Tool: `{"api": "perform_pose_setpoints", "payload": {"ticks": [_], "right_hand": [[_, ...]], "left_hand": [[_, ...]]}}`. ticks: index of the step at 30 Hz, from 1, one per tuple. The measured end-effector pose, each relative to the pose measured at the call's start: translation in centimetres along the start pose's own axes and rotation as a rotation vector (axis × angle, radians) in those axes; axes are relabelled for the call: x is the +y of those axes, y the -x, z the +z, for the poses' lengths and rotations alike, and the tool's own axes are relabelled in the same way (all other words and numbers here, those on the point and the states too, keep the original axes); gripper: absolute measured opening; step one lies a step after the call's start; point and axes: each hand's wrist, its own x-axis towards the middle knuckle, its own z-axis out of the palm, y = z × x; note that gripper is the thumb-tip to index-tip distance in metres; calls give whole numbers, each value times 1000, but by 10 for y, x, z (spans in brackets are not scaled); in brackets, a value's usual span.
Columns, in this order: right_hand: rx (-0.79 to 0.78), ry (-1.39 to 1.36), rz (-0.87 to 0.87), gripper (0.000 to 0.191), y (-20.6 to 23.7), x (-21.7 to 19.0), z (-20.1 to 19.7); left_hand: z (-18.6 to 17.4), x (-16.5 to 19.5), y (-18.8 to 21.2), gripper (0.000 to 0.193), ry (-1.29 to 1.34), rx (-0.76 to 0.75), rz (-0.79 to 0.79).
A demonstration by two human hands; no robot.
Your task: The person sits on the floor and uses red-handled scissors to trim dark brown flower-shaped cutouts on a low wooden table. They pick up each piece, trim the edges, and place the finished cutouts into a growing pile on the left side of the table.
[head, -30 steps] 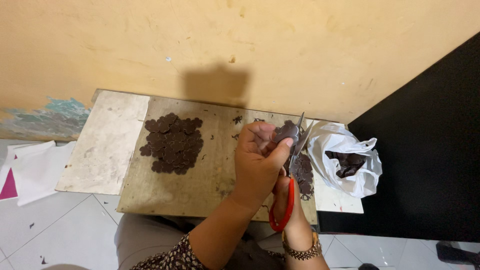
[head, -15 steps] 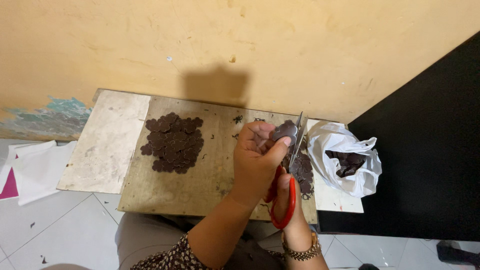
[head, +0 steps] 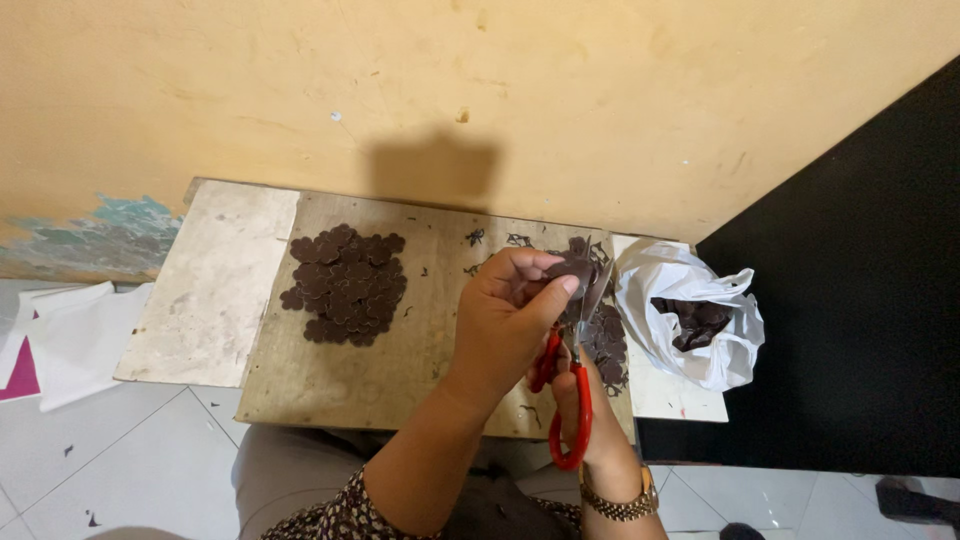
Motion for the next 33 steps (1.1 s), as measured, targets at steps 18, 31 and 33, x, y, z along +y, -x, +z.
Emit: {"api": "perform_pose_setpoints", "payload": {"ticks": [18,31,33], "right_hand": [[13,27,-5,79,-1,-8,-2],[50,146,5,79,0,-5,-8],[46,120,9,78,-2,-5,-8]], "left_hand": [[-1,4,2,16,-37,-9,-42],[-5,5,1,21,-52,-23,-19],[-5,4,-2,22,-26,-31,-19]]}}
